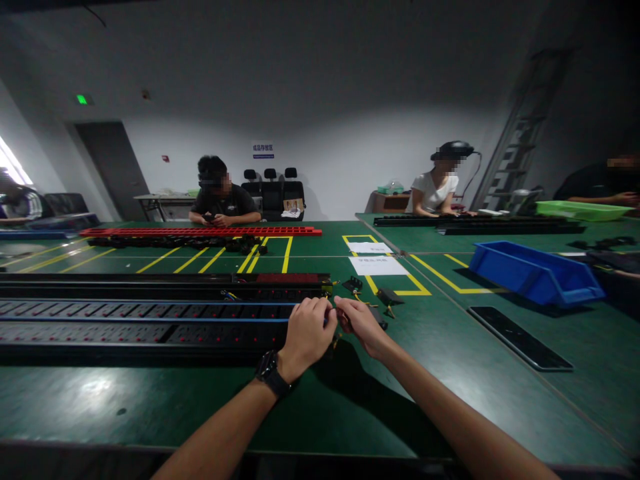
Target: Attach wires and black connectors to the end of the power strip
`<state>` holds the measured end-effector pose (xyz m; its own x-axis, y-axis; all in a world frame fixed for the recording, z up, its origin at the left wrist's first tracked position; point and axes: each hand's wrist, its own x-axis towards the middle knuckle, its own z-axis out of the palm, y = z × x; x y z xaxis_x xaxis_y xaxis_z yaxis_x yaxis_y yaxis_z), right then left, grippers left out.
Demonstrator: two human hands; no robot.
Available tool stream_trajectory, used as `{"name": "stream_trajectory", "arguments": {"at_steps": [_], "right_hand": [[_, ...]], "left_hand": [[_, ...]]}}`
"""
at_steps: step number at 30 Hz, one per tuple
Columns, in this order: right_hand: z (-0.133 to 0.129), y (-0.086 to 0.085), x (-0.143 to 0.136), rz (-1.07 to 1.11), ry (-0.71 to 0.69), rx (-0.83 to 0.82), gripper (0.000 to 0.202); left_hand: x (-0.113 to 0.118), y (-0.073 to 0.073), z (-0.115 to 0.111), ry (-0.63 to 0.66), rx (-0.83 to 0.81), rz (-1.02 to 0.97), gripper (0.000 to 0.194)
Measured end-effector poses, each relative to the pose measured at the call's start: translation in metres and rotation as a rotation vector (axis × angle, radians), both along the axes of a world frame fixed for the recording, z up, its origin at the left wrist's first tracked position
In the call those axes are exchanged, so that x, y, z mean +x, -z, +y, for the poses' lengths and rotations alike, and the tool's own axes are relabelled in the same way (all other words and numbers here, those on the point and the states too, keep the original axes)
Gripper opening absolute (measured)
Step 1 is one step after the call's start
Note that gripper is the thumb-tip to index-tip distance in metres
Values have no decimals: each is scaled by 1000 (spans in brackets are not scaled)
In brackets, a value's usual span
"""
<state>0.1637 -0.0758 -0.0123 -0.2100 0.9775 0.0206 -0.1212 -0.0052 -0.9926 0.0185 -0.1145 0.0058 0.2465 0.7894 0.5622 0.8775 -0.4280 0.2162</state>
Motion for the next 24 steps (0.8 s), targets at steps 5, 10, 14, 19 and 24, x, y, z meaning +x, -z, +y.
{"name": "stream_trajectory", "arguments": {"at_steps": [5, 10, 14, 19, 24], "right_hand": [[1, 1, 0, 0, -4, 10, 58], [2, 2, 0, 1, -9, 15, 58], [2, 2, 0, -5, -4, 5, 58], [2, 2, 0, -4, -7, 4, 57], [2, 2, 0, -5, -8, -1, 56]], "left_hand": [[0, 0, 0, -3, 0, 2, 16], [0, 1, 1, -2, -1, -5, 15], [0, 0, 1, -3, -8, -2, 15], [0, -1, 0, -2, -14, -2, 16], [0, -1, -1, 1, -22, -5, 16]]}}
